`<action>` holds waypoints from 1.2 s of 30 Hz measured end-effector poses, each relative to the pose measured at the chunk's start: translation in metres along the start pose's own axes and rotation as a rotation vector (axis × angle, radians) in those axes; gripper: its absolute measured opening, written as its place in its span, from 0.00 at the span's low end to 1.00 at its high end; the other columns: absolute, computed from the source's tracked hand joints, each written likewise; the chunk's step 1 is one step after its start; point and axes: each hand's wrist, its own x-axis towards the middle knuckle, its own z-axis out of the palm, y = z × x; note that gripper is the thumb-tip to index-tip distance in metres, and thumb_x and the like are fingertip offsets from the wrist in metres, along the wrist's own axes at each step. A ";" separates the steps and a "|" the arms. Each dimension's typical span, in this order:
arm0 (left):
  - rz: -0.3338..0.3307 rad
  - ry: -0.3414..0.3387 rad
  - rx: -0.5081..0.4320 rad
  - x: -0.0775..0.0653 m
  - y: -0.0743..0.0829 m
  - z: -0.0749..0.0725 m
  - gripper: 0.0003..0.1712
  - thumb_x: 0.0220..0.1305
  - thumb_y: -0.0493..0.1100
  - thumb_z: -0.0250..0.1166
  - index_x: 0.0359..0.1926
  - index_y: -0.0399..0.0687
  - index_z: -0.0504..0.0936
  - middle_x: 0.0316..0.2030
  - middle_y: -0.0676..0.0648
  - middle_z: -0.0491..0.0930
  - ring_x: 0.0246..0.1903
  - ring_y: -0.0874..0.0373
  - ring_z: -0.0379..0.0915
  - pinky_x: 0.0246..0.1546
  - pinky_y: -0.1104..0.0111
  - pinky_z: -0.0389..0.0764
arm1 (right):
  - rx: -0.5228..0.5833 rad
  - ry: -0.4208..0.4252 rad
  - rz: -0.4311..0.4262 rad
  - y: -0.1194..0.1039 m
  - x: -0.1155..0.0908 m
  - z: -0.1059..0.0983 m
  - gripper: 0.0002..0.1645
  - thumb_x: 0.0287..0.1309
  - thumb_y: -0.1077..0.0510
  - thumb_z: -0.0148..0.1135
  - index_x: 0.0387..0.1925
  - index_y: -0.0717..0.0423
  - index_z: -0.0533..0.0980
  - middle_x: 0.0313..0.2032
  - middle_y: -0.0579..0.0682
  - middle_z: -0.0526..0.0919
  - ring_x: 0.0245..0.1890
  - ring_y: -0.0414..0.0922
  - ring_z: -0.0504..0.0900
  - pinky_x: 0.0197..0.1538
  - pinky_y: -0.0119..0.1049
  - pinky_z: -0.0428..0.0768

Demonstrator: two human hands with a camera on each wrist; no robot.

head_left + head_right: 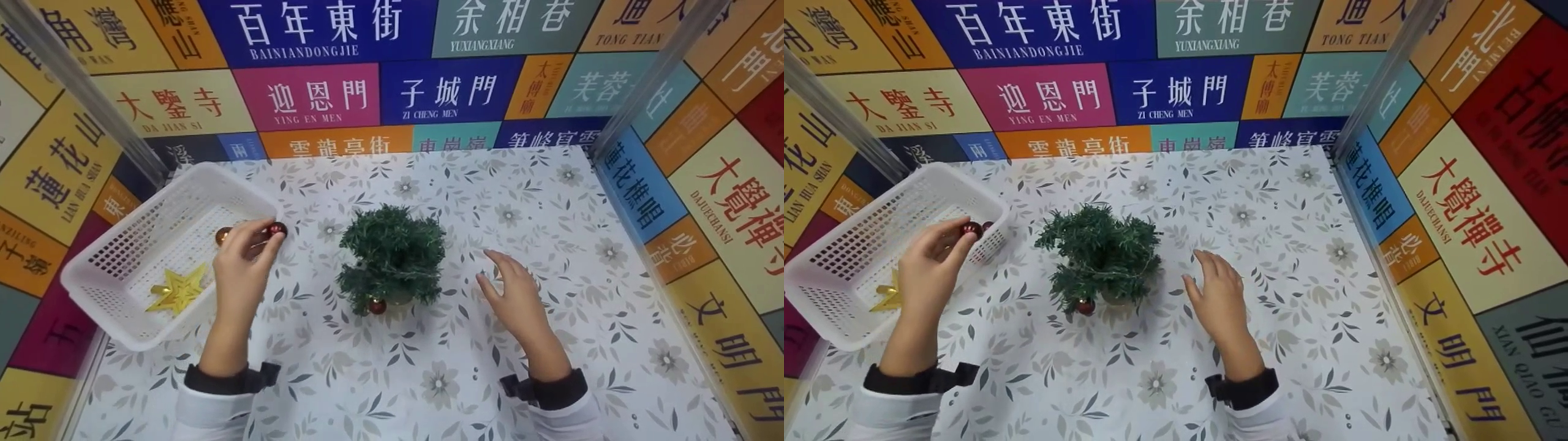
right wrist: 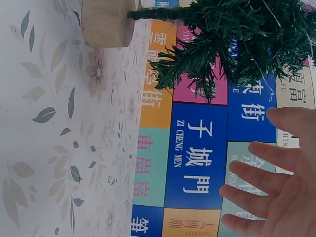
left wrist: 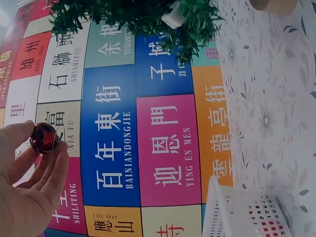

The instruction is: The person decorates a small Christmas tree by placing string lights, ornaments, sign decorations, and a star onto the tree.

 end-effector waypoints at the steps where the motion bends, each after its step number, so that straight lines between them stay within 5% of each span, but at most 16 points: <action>1: -0.005 -0.019 -0.037 -0.004 0.002 0.002 0.17 0.57 0.33 0.69 0.49 0.34 0.82 0.48 0.40 0.79 0.41 0.75 0.76 0.47 0.77 0.80 | 0.014 0.015 0.001 -0.002 -0.001 -0.001 0.27 0.62 0.58 0.63 0.61 0.61 0.71 0.58 0.64 0.75 0.59 0.61 0.73 0.63 0.58 0.67; 9: -0.015 -0.178 -0.279 -0.036 0.025 0.018 0.18 0.57 0.28 0.67 0.50 0.27 0.79 0.50 0.35 0.77 0.44 0.67 0.80 0.50 0.71 0.80 | 0.109 0.129 -0.044 -0.024 -0.007 -0.011 0.21 0.61 0.61 0.64 0.56 0.59 0.76 0.55 0.60 0.79 0.59 0.57 0.75 0.63 0.52 0.70; 16: 0.056 -0.272 -0.287 -0.057 0.037 0.029 0.18 0.57 0.29 0.68 0.49 0.31 0.80 0.49 0.37 0.77 0.45 0.65 0.80 0.49 0.69 0.81 | 0.122 0.271 -0.210 -0.042 -0.013 -0.008 0.17 0.54 0.65 0.68 0.47 0.58 0.81 0.47 0.56 0.84 0.51 0.54 0.80 0.56 0.46 0.75; 28: 0.150 -0.430 -0.290 -0.078 0.047 0.054 0.18 0.56 0.32 0.69 0.49 0.38 0.83 0.50 0.41 0.79 0.44 0.55 0.82 0.47 0.69 0.82 | 0.168 0.206 -0.482 -0.081 -0.021 0.007 0.18 0.50 0.64 0.71 0.45 0.54 0.82 0.43 0.50 0.85 0.47 0.49 0.81 0.53 0.43 0.79; 36: 0.145 -0.504 -0.332 -0.088 0.051 0.065 0.17 0.58 0.38 0.69 0.50 0.41 0.83 0.50 0.43 0.78 0.46 0.53 0.82 0.48 0.69 0.82 | 0.246 0.179 -0.477 -0.092 -0.028 0.022 0.14 0.50 0.63 0.71 0.42 0.54 0.83 0.40 0.47 0.85 0.42 0.44 0.82 0.49 0.34 0.80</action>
